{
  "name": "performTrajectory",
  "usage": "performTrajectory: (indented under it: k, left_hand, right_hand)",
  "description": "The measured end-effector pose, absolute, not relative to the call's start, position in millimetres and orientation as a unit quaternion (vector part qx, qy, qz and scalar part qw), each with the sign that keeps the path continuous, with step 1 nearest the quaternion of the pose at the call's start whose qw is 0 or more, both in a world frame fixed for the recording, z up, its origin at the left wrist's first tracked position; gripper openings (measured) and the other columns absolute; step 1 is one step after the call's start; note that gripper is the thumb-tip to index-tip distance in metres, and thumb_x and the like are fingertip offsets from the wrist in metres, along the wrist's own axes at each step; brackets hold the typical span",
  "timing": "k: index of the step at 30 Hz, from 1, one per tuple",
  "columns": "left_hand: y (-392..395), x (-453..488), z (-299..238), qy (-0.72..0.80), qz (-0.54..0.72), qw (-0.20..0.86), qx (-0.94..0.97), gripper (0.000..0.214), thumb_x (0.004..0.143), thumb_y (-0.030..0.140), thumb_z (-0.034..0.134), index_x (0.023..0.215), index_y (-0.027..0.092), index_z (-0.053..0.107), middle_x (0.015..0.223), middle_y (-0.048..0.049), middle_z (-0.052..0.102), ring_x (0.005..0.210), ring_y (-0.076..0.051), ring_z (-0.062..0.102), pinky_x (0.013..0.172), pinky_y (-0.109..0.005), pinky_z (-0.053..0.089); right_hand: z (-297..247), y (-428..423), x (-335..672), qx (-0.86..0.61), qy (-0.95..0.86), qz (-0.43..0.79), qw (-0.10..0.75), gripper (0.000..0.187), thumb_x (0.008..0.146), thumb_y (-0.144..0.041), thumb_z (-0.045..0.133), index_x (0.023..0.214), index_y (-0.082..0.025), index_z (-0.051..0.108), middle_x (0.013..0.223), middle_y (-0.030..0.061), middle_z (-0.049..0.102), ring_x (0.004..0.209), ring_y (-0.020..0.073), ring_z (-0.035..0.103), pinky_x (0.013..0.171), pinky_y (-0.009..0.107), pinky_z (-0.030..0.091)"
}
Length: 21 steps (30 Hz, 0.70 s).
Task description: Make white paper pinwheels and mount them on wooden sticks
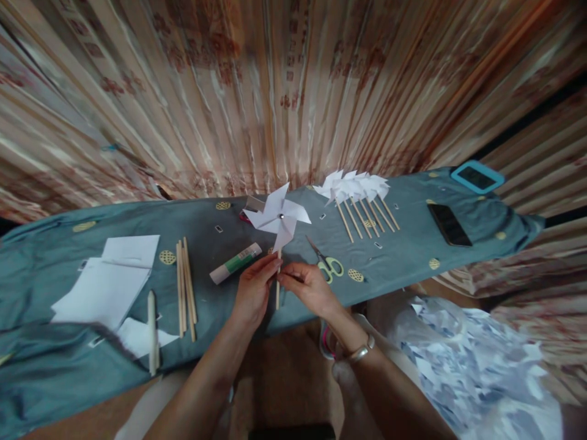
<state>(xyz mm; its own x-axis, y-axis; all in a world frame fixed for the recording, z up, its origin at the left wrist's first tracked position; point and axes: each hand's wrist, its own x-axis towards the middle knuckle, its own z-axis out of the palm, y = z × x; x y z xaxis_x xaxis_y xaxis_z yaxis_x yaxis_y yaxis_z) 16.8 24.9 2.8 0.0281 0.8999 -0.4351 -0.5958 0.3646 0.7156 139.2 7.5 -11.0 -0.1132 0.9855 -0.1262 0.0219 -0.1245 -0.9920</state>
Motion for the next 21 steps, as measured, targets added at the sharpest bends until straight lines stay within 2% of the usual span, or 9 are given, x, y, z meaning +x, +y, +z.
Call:
performTrajectory:
  k: [6,9,12,14,16,21]
  left_hand:
    - [24,16,0,0.456,0.532,0.691,0.177,0.031,0.046,0.021,0.093,0.073,0.016,0.077,0.073,-0.0025,0.075,0.071,-0.013,0.066,0.076,-0.026,0.050]
    - [22,17,1,0.458,0.522,0.696,0.182,0.032,0.046,0.020,0.093,0.073,0.015,0.077,0.073,-0.0030,0.074,0.069,-0.012,0.066,0.074,-0.025,0.050]
    - [20,21,4,0.467,0.501,0.706,0.180,0.032,0.043,0.019,0.093,0.071,0.014,0.078,0.070,-0.0039,0.074,0.065,-0.012,0.064,0.070,-0.023,0.050]
    - [18,24,6,0.477,0.489,0.709,0.174,0.034,0.039,0.020,0.093,0.068,0.014,0.078,0.067,-0.0041,0.073,0.062,-0.011,0.063,0.066,-0.023,0.049]
    - [16,26,7,0.485,0.481,0.710,0.172,0.038,0.034,0.022,0.094,0.067,0.014,0.078,0.067,-0.0044,0.073,0.061,-0.012,0.063,0.064,-0.023,0.049]
    - [16,26,8,0.490,0.480,0.706,0.177,0.042,0.030,0.024,0.095,0.067,0.014,0.078,0.066,-0.0049,0.074,0.061,-0.011,0.062,0.065,-0.023,0.048]
  right_hand:
    - [7,17,174,-0.526,-0.507,0.546,0.410,0.031,0.067,-0.051,0.077,0.064,-0.021,0.069,0.060,-0.0013,0.064,0.056,0.0123,0.050,0.056,0.027,0.039]
    - [16,28,201,-0.582,-0.430,0.480,0.495,0.032,0.064,-0.053,0.077,0.065,-0.022,0.069,0.064,0.0010,0.068,0.054,0.0121,0.049,0.055,0.027,0.040]
    - [21,38,213,-0.588,-0.381,0.377,0.605,0.028,0.062,-0.048,0.078,0.070,-0.023,0.070,0.070,0.0018,0.069,0.065,0.0150,0.056,0.066,0.030,0.047]
    - [22,44,212,-0.574,-0.384,0.354,0.631,0.028,0.062,-0.046,0.078,0.075,-0.023,0.071,0.076,0.0025,0.070,0.074,0.0169,0.060,0.073,0.032,0.049]
    - [23,49,207,-0.564,-0.392,0.362,0.630,0.030,0.063,-0.046,0.077,0.079,-0.022,0.071,0.078,0.0027,0.070,0.075,0.0172,0.060,0.075,0.033,0.049]
    - [23,54,198,-0.574,-0.400,0.392,0.597,0.031,0.061,-0.048,0.075,0.075,-0.020,0.070,0.071,0.0004,0.067,0.067,0.0148,0.055,0.067,0.030,0.046]
